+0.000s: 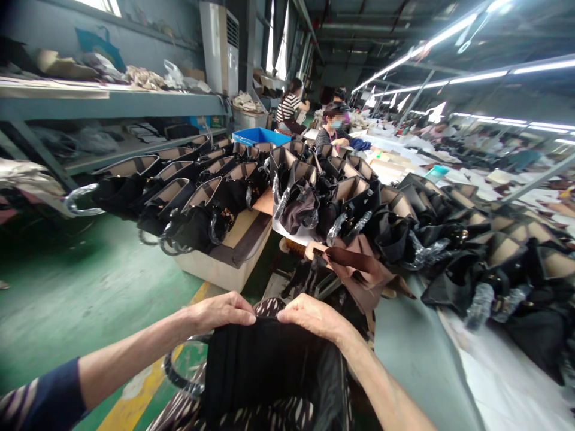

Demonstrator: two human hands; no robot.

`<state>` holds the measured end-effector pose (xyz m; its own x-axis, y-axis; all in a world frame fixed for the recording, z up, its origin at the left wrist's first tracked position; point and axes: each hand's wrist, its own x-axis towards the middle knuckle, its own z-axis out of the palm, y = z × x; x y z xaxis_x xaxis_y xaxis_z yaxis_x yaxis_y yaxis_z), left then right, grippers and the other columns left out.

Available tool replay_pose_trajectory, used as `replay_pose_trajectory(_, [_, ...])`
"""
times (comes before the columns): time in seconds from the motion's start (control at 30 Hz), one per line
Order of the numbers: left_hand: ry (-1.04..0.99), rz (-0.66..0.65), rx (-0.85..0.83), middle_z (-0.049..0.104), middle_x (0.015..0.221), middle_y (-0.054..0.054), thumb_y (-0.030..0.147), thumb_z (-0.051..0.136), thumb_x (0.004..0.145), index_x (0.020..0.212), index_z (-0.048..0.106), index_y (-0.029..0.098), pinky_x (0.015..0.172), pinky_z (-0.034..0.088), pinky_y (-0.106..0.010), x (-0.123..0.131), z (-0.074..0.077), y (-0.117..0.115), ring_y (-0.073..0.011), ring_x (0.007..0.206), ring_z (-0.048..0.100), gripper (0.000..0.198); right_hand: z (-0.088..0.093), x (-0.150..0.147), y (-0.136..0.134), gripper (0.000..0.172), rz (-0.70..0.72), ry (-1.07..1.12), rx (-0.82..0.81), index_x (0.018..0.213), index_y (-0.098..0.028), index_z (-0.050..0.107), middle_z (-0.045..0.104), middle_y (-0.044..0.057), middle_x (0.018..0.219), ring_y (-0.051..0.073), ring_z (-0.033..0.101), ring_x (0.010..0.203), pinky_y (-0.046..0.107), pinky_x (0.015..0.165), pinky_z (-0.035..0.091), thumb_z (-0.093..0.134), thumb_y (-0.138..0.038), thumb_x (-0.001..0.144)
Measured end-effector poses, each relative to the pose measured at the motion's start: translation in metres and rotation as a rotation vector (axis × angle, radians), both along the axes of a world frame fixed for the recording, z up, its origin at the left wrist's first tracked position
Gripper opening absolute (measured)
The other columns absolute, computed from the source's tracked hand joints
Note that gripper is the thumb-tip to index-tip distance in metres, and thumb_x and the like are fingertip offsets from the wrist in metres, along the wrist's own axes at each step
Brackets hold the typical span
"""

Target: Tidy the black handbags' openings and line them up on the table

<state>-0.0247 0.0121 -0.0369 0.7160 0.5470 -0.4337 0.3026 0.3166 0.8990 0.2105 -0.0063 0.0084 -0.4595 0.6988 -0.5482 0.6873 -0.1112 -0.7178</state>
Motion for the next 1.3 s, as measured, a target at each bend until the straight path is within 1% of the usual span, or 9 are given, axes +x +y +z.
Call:
replay_pose_trajectory(0.1, [-0.013, -0.015, 0.033, 0.038, 0.049, 0.005, 0.045, 0.059, 0.067, 0.061, 0.057, 0.012, 0.044, 0.015, -0.023, -0.001, 0.000, 0.000, -0.0062, 0.044, 0.026, 0.034, 0.002, -0.007, 0.002, 0.041, 0.038, -0.098, 0.065, 0.052, -0.020, 0.026, 0.020, -0.007, 0.050, 0.007, 0.019, 0.048, 0.026, 0.045, 0.013, 0.044, -0.045, 0.078])
replay_pose_trajectory(0.23, [-0.008, -0.006, 0.056, 0.030, 0.047, 0.006, 0.041, 0.058, 0.068, 0.054, 0.048, 0.014, 0.044, 0.012, -0.024, -0.001, 0.002, -0.002, -0.0057, 0.044, 0.022, 0.032, 0.002, -0.017, 0.004, 0.036, 0.014, -0.167, 0.135, 0.051, -0.019, 0.031, 0.024, -0.007, 0.050, 0.008, 0.023, 0.048, 0.026, 0.047, 0.015, 0.045, -0.040, 0.077])
replay_pose_trajectory(0.33, [-0.009, 0.009, 0.034, 0.030, 0.047, 0.006, 0.040, 0.059, 0.066, 0.052, 0.045, 0.014, 0.045, 0.013, -0.024, -0.001, 0.005, -0.004, -0.0058, 0.045, 0.022, 0.033, 0.003, -0.023, 0.003, 0.030, -0.008, -0.191, 0.177, 0.053, -0.019, 0.038, 0.033, -0.006, 0.052, 0.009, 0.031, 0.052, 0.025, 0.050, 0.019, 0.046, -0.036, 0.076])
replay_pose_trajectory(0.43, [-0.011, 0.019, 0.011, 0.032, 0.047, 0.006, 0.040, 0.060, 0.064, 0.052, 0.046, 0.014, 0.046, 0.014, -0.024, 0.000, 0.006, -0.006, -0.0059, 0.045, 0.023, 0.032, 0.006, -0.026, -0.001, 0.029, -0.012, -0.196, 0.195, 0.053, -0.019, 0.037, 0.034, -0.006, 0.052, 0.009, 0.033, 0.054, 0.025, 0.051, 0.021, 0.045, -0.034, 0.076])
replay_pose_trajectory(0.6, [-0.030, 0.045, 0.009, 0.032, 0.047, 0.006, 0.039, 0.059, 0.065, 0.053, 0.048, 0.014, 0.046, 0.013, -0.024, 0.002, 0.002, -0.005, -0.0061, 0.046, 0.022, 0.030, 0.003, -0.022, -0.002, 0.031, -0.014, -0.168, 0.187, 0.054, -0.019, 0.037, 0.028, -0.006, 0.053, 0.009, 0.029, 0.052, 0.024, 0.050, 0.021, 0.044, -0.036, 0.078])
replay_pose_trajectory(0.87, [-0.044, 0.044, 0.046, 0.027, 0.048, 0.006, 0.037, 0.057, 0.066, 0.053, 0.045, 0.015, 0.047, 0.012, -0.025, 0.000, -0.001, -0.003, -0.0064, 0.047, 0.019, 0.029, -0.001, -0.022, 0.002, 0.021, 0.026, -0.006, 0.147, 0.061, -0.018, 0.047, 0.029, -0.006, 0.056, 0.009, 0.027, 0.054, 0.024, 0.052, 0.022, 0.046, -0.033, 0.077])
replay_pose_trajectory(1.07, [-0.069, 0.041, 0.081, 0.025, 0.050, 0.006, 0.038, 0.058, 0.067, 0.051, 0.038, 0.015, 0.048, 0.013, -0.025, 0.000, -0.009, -0.007, -0.0066, 0.049, 0.018, 0.034, -0.007, -0.025, 0.004, 0.017, 0.051, -0.025, 0.179, 0.058, -0.018, 0.044, 0.032, -0.006, 0.055, 0.009, 0.031, 0.055, 0.024, 0.051, 0.020, 0.047, -0.025, 0.073])
replay_pose_trajectory(1.2, [-0.051, 0.042, 0.100, 0.025, 0.050, 0.006, 0.037, 0.058, 0.067, 0.052, 0.039, 0.015, 0.047, 0.012, -0.025, 0.003, -0.010, -0.009, -0.0064, 0.048, 0.018, 0.032, -0.007, -0.025, 0.003, 0.025, 0.067, 0.000, 0.115, 0.054, -0.018, 0.036, 0.027, -0.006, 0.054, 0.008, 0.025, 0.051, 0.024, 0.048, 0.019, 0.046, -0.029, 0.074])
replay_pose_trajectory(1.3, [-0.027, 0.031, 0.111, 0.026, 0.049, 0.006, 0.036, 0.059, 0.066, 0.054, 0.045, 0.014, 0.046, 0.013, -0.024, 0.004, -0.008, -0.008, -0.0061, 0.047, 0.019, 0.028, -0.004, -0.031, 0.001, 0.029, 0.083, -0.020, 0.126, 0.053, -0.019, 0.033, 0.025, -0.006, 0.053, 0.007, 0.024, 0.051, 0.024, 0.047, 0.018, 0.047, -0.033, 0.074])
